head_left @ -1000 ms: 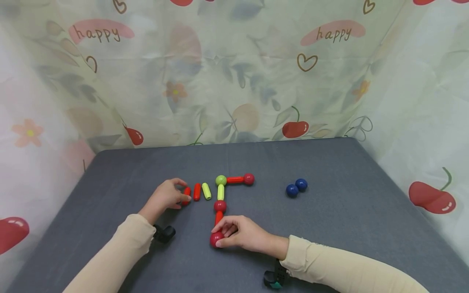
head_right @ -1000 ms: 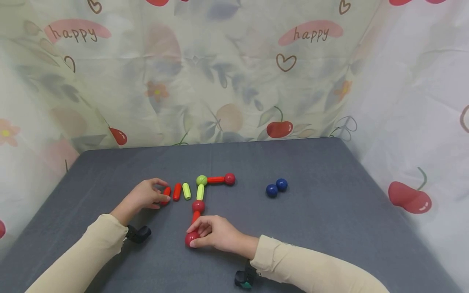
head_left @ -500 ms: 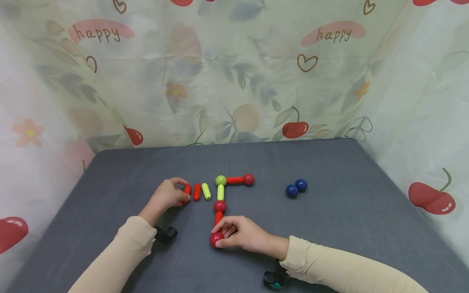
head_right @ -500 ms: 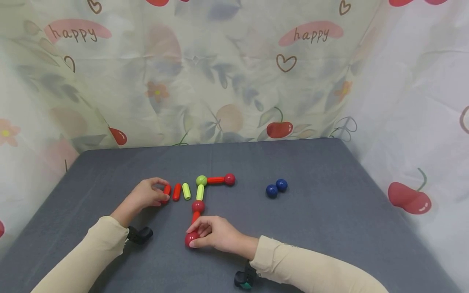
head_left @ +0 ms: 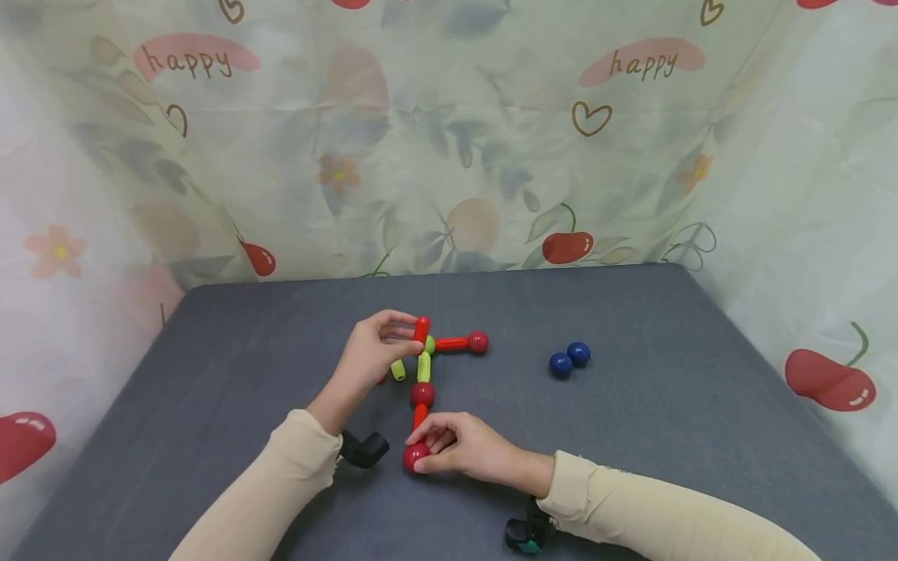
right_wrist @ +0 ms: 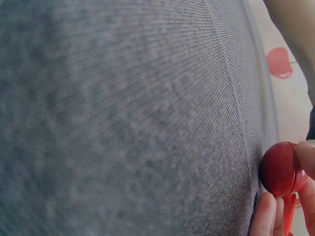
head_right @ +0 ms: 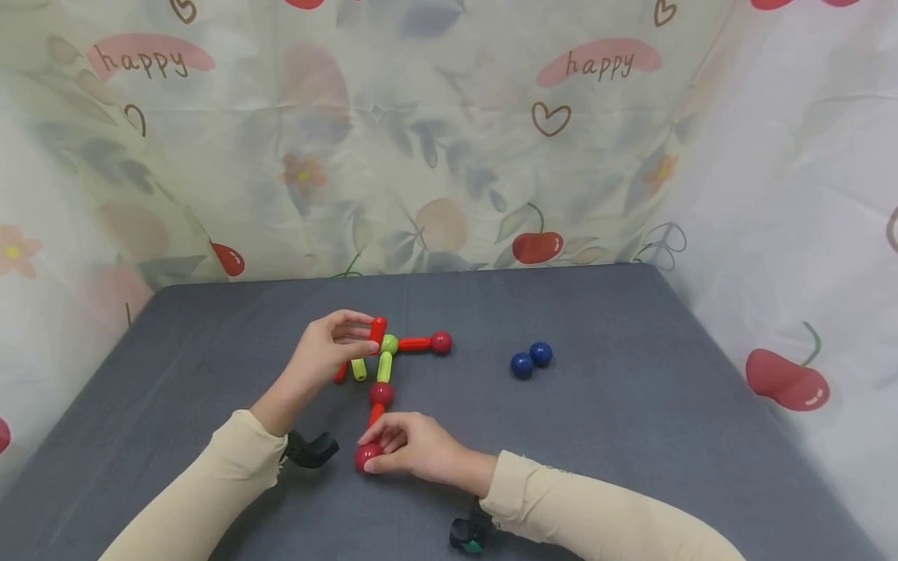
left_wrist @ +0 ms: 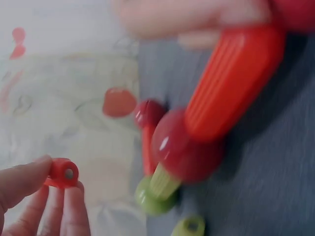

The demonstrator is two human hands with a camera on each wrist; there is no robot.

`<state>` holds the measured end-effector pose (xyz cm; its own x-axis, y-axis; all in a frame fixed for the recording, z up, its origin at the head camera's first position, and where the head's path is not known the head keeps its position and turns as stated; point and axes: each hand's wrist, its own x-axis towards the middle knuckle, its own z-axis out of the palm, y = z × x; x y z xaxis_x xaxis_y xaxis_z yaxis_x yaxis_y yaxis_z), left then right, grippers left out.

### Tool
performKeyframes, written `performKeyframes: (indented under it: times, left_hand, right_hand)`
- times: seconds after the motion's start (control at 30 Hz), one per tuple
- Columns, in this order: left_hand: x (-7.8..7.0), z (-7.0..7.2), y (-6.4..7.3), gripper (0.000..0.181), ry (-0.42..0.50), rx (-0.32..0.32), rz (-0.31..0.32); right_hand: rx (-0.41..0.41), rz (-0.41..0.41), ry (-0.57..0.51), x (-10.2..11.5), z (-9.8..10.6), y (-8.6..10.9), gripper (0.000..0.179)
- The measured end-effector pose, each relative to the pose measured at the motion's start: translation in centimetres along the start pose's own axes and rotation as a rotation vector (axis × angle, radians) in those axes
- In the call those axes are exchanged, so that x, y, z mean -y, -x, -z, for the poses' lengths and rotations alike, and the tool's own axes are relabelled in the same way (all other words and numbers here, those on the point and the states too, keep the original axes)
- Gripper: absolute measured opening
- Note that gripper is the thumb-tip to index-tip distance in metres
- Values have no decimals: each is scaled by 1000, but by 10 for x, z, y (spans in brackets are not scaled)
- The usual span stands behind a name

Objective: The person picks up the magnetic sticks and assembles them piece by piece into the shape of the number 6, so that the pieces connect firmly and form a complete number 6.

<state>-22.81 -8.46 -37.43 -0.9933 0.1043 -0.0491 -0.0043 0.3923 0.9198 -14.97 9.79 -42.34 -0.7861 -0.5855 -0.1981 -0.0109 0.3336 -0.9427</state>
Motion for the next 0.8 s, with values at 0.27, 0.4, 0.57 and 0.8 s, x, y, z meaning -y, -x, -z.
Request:
performKeyframes:
  times: [0.27,0.4,0.57,0.8]
  left_hand:
    - [3,-32,-10,25,-85,132,-50]
    - [7,-36,-15,20,-190,206,-56]
    - [7,-37,-19,14,-339,291,-85]
    - [5,-40,-22,10,-474,353,-128]
  right_hand:
    - [-3,23,2,-4,-2,-3,22]
    - [-3,25,5,-4,-2,-4,23]
    - [0,18,4,-3,-2,-3,23]
    - [4,5,-21,-3,0,-1,23]
